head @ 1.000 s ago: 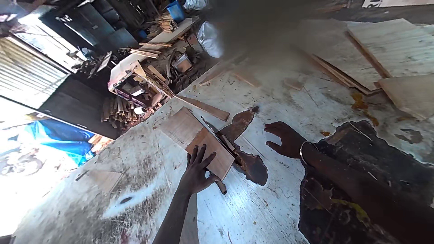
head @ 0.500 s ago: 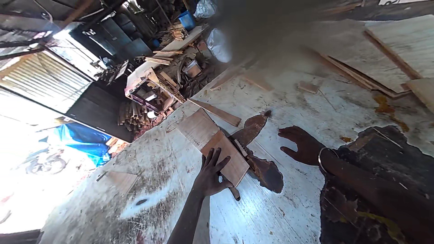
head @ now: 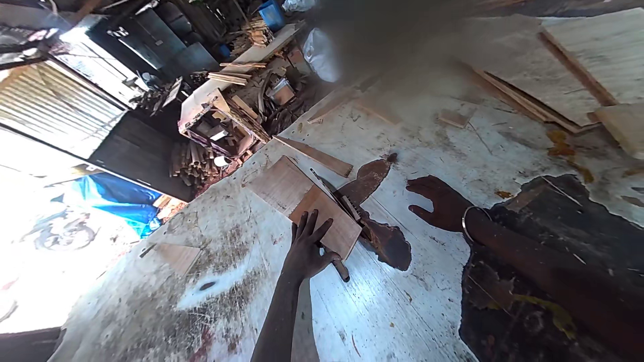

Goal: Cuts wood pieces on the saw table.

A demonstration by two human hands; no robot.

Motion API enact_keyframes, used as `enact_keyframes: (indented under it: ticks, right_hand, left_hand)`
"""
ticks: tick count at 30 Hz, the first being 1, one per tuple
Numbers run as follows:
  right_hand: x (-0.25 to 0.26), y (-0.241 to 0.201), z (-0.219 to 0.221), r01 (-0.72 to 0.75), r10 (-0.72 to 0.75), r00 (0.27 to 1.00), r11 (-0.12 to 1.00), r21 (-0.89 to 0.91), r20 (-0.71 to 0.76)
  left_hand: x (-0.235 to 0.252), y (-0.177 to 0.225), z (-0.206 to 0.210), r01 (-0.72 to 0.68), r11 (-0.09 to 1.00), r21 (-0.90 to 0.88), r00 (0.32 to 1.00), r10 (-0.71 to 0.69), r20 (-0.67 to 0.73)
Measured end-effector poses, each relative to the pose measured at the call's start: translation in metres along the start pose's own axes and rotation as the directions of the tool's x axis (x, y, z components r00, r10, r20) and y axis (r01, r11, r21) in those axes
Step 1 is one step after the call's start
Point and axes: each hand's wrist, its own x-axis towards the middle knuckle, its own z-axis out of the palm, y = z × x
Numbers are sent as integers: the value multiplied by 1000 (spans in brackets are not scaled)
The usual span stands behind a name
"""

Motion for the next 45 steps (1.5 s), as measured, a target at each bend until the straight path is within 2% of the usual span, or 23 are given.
enact_keyframes:
  ticks: [4,9,14,17,25,30,38,45]
  right_hand:
    - [1,2,1,3,-3,1000,1000,7,-5]
    - [4,2,2,-9,9,1000,1000,16,7]
    - [4,2,1,-16,15,1000,1000,22,20]
    - [3,5,5,17,-16,999,999,36,-28]
    - [4,9,9,106,-103,992,993,45,-71]
    - [3,5,5,87,-79,993,992,89,-85]
    - [4,3,3,51,-48,998,994,93,-31]
    - [5,7,6,71,-67,997,993,94,-47]
  left_hand:
    - [-4,10,-2,69,998,-1,998,-69,-6]
    - [-18,21,5,125,992,18,988,-123,-90]
    - [-23,31,4,194,981,13,979,-193,-58]
    - [-28,44,4,271,963,-1,961,-270,-65]
    - [-38,81,6,521,854,-11,854,-521,-8]
    - [-42,99,8,581,814,-4,814,-581,-18]
    - [-40,124,15,708,706,-18,704,-707,-65]
    - [-39,147,19,787,616,-24,613,-786,-79]
